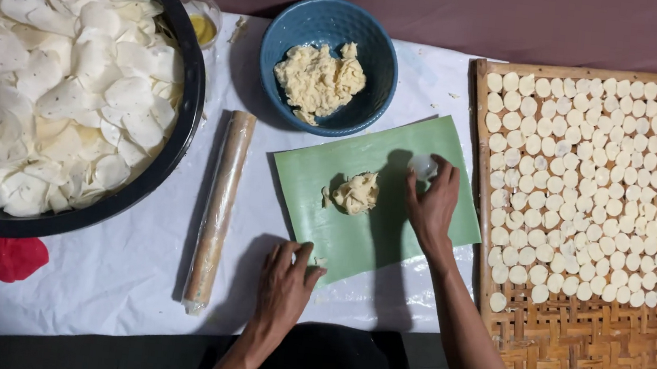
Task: Rolling dough flat on a mat and cutting out small circular shapes for crackers.
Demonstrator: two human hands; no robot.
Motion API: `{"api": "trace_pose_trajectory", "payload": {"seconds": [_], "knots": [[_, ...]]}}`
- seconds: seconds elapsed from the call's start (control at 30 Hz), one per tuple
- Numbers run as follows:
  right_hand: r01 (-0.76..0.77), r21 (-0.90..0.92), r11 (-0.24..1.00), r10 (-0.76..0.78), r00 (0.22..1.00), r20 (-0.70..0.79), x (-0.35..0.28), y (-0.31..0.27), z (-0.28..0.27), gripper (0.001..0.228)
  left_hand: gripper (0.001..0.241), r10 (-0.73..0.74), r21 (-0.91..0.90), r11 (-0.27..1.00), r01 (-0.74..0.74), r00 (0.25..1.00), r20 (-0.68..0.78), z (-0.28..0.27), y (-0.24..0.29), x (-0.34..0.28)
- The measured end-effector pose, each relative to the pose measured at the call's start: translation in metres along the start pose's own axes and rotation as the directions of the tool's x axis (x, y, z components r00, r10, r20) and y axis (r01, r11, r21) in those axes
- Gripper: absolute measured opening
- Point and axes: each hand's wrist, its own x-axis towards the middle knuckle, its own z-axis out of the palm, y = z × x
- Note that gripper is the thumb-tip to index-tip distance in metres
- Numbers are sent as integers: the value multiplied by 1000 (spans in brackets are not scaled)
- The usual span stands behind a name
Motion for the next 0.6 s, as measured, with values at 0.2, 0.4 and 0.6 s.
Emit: {"api": "trace_pose_trajectory", "payload": {"seconds": [0.2,0.4,0.6], "knots": [[153,-11,988,-153,987,-49,81,10,41,53,22,172,-25,984,-176,977,-128,1,7,-3],[165,-93,982,-166,986,-5,83,-13,43,78,5,48,-64,996,-66,968,-247,21,5,37],[75,119,990,-93,983,158,-17,-10,33,24,12,-31,-397,914,-80,964,-264,25,22,99]]}}
